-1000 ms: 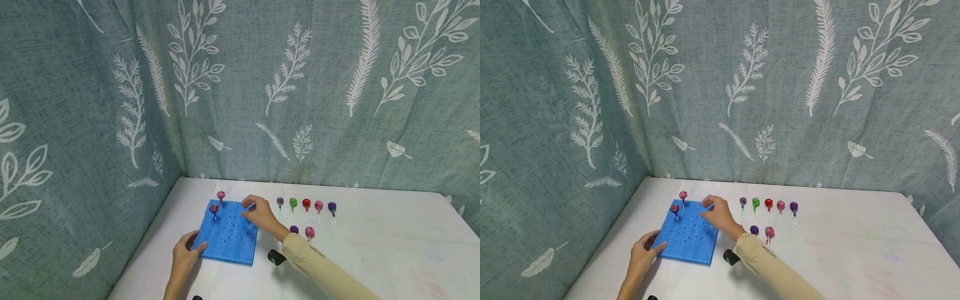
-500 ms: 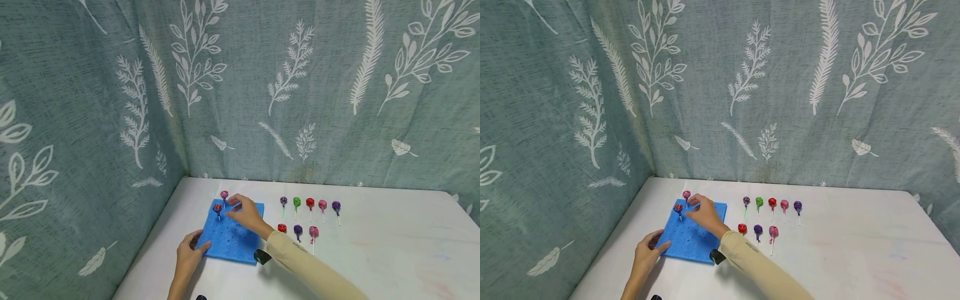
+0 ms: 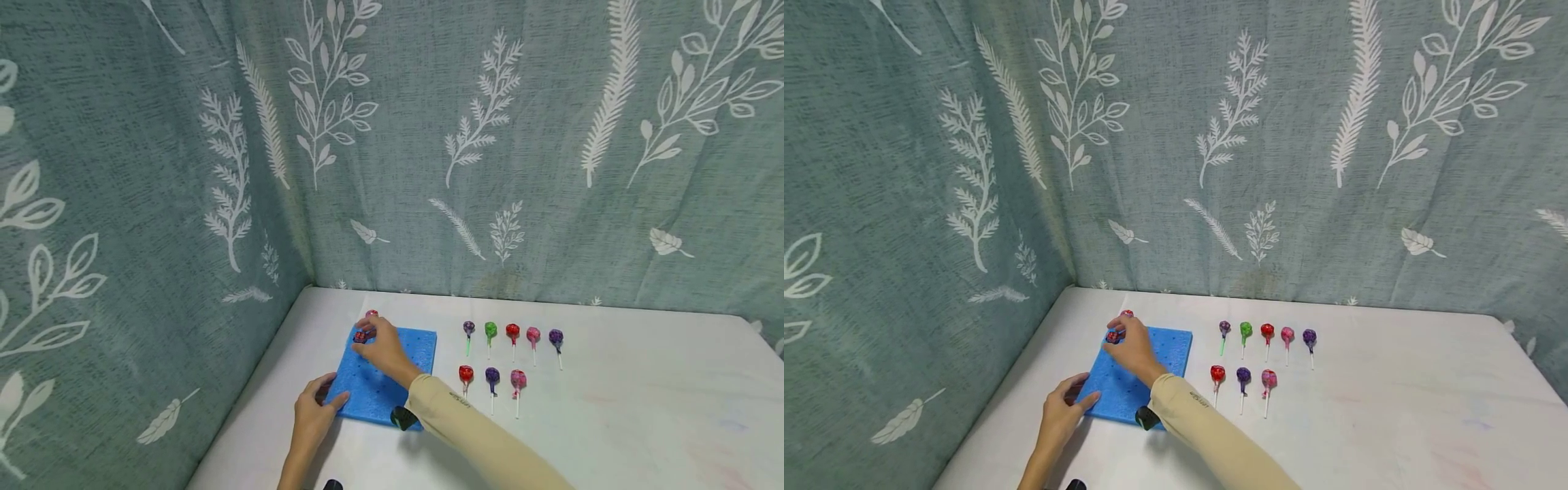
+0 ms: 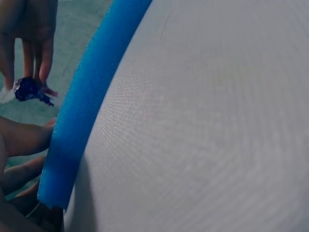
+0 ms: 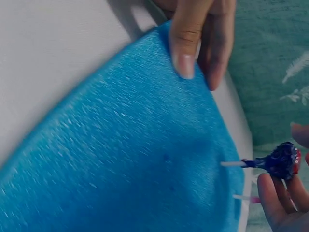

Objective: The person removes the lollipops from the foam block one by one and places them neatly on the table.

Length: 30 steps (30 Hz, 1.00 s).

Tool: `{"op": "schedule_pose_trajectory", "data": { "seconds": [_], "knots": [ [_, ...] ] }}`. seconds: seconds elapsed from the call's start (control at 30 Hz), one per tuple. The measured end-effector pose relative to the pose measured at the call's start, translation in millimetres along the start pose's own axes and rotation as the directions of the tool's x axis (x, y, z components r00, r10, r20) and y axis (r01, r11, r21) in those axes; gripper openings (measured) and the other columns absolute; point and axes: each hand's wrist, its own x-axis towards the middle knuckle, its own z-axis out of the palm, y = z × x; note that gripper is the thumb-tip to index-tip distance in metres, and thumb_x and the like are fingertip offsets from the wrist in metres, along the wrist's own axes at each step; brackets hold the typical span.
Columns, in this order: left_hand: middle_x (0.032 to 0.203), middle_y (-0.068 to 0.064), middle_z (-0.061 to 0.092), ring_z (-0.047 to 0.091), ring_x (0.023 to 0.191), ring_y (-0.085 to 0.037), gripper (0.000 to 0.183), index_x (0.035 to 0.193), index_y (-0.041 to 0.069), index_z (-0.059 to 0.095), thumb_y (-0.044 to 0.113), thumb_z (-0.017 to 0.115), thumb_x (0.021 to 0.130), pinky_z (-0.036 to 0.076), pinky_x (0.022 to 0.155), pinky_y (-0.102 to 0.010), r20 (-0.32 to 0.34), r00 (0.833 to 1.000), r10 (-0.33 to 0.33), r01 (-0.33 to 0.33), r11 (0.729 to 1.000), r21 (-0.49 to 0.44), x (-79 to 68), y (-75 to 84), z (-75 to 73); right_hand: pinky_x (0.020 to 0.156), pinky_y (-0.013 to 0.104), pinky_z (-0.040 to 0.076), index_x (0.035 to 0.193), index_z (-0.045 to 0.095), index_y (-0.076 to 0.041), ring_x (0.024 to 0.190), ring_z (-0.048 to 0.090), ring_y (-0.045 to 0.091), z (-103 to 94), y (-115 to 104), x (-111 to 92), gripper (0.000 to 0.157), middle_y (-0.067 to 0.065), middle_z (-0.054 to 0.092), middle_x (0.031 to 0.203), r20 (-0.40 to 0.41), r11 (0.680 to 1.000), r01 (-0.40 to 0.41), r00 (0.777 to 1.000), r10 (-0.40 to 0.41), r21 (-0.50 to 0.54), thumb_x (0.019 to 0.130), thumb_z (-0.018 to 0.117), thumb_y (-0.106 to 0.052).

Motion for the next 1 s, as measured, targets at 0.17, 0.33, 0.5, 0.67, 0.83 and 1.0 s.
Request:
{"op": "schedule_pose_trajectory", "data": {
  "seconds": [0.17,0.33,0.5,0.67,0.83,1.0],
  "knots": [
    [0.115,-0.017,0.059,0.056,0.101,-0.030,0.048,0.124,-0.002,0.058,0.008,0.074,0.080,0.045,0.085,-0.043,0.003,1.000,0.015,-0.015,1.000,0.000,0.0,1.0,-0.2,0.081,0.038,0.051,0.101,0.064,0.001,0.090,0.061,0.024,6.9,5,-3,0.023,0.010,0.063,0.097,-0.047,1.000,0.027,0.998,-0.028,-0.006,0.080,0.071,0.003],
    [0.113,-0.016,0.060,0.056,0.099,-0.029,0.048,0.123,-0.002,0.058,0.011,0.075,0.080,0.045,0.084,-0.042,0.005,1.000,0.030,-0.030,0.999,-0.011,-0.4,1.3,-0.3,0.076,0.032,0.052,0.098,0.064,0.000,0.090,0.062,0.023,8.5,8,-5,0.021,0.009,0.065,0.094,-0.063,0.999,0.029,0.998,-0.028,0.014,0.079,0.071,0.005],
    [0.112,-0.016,0.060,0.057,0.098,-0.028,0.048,0.123,-0.002,0.059,0.014,0.075,0.080,0.044,0.082,-0.041,0.017,0.999,0.028,-0.027,0.999,-0.019,-1.6,2.4,1.1,0.073,0.024,0.052,0.097,0.064,-0.002,0.089,0.063,0.019,10.1,11,-8,0.022,0.006,0.065,0.093,-0.066,0.999,-0.005,0.998,0.008,0.035,0.078,0.072,0.005],
    [0.110,-0.013,0.061,0.057,0.097,-0.026,0.046,0.122,0.000,0.060,0.011,0.075,0.080,0.044,0.082,-0.039,0.001,1.000,0.022,-0.022,1.000,-0.017,0.6,1.8,4.3,0.072,0.023,0.052,0.096,0.063,-0.002,0.088,0.062,0.018,11.7,12,-11,0.022,0.005,0.064,0.091,-0.088,0.999,0.016,0.996,-0.012,0.041,0.077,0.072,0.005],
    [0.112,-0.015,0.061,0.057,0.099,-0.028,0.047,0.122,-0.001,0.059,0.012,0.075,0.080,0.045,0.083,-0.042,0.007,1.000,0.028,-0.028,0.999,-0.021,0.9,2.1,4.3,0.073,0.024,0.053,0.098,0.063,0.001,0.089,0.062,0.021,10.2,10,-13,0.021,0.007,0.064,0.092,-0.126,0.998,0.040,0.991,-0.033,0.055,0.079,0.071,0.005],
    [0.114,-0.016,0.060,0.056,0.100,-0.029,0.048,0.123,-0.002,0.058,0.012,0.074,0.080,0.045,0.086,-0.043,0.008,1.000,0.017,-0.017,1.000,-0.008,0.8,0.7,-0.9,0.073,0.026,0.053,0.098,0.064,0.000,0.088,0.063,0.022,9.0,5,-14,0.019,0.008,0.065,0.092,-0.167,0.994,0.083,0.984,-0.069,0.076,0.080,0.071,0.001]
  ]
}}
